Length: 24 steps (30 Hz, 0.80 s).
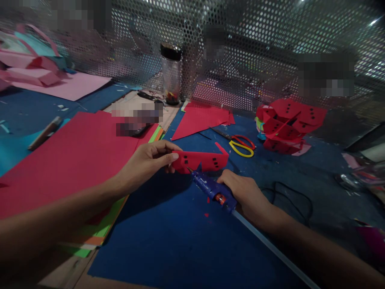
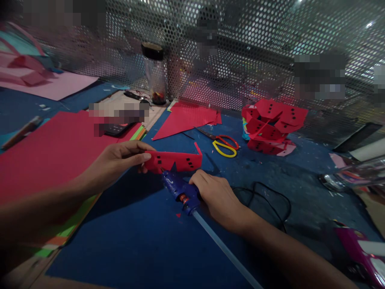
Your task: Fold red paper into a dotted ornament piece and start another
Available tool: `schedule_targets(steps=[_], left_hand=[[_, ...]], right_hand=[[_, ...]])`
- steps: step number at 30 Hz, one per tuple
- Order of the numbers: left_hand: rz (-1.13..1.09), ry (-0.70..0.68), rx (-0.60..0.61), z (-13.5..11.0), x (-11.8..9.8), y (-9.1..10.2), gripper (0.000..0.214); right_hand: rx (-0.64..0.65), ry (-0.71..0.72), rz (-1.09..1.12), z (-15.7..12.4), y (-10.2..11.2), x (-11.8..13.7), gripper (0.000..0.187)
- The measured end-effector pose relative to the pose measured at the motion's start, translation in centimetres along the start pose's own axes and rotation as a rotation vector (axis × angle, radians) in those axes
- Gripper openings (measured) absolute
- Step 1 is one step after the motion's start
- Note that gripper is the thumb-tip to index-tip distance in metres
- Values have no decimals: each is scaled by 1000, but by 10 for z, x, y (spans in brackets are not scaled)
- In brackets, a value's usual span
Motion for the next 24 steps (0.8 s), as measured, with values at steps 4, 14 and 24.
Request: schedule_targets(steps=[4,14,24], left_hand=[[-4,2,2,1,1,0,21],[-20,12,-6,1,1,0,21],[-9,6,-17,1,0,1,22]], right_hand=[[-1,0,-7,1,1,1,5],[19,-13,-1,1,1,2,9],[17,-14,-3,0,2,3,6]])
Point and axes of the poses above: each hand's wrist, its own z-axis towards the middle knuckle, its own y-axis out of the back of the hand, x = y × z, the point moved 6 cm from there along z, towards the middle knuckle, and after that the axes turned 13 degrees about -x, right-handed, at the moved point
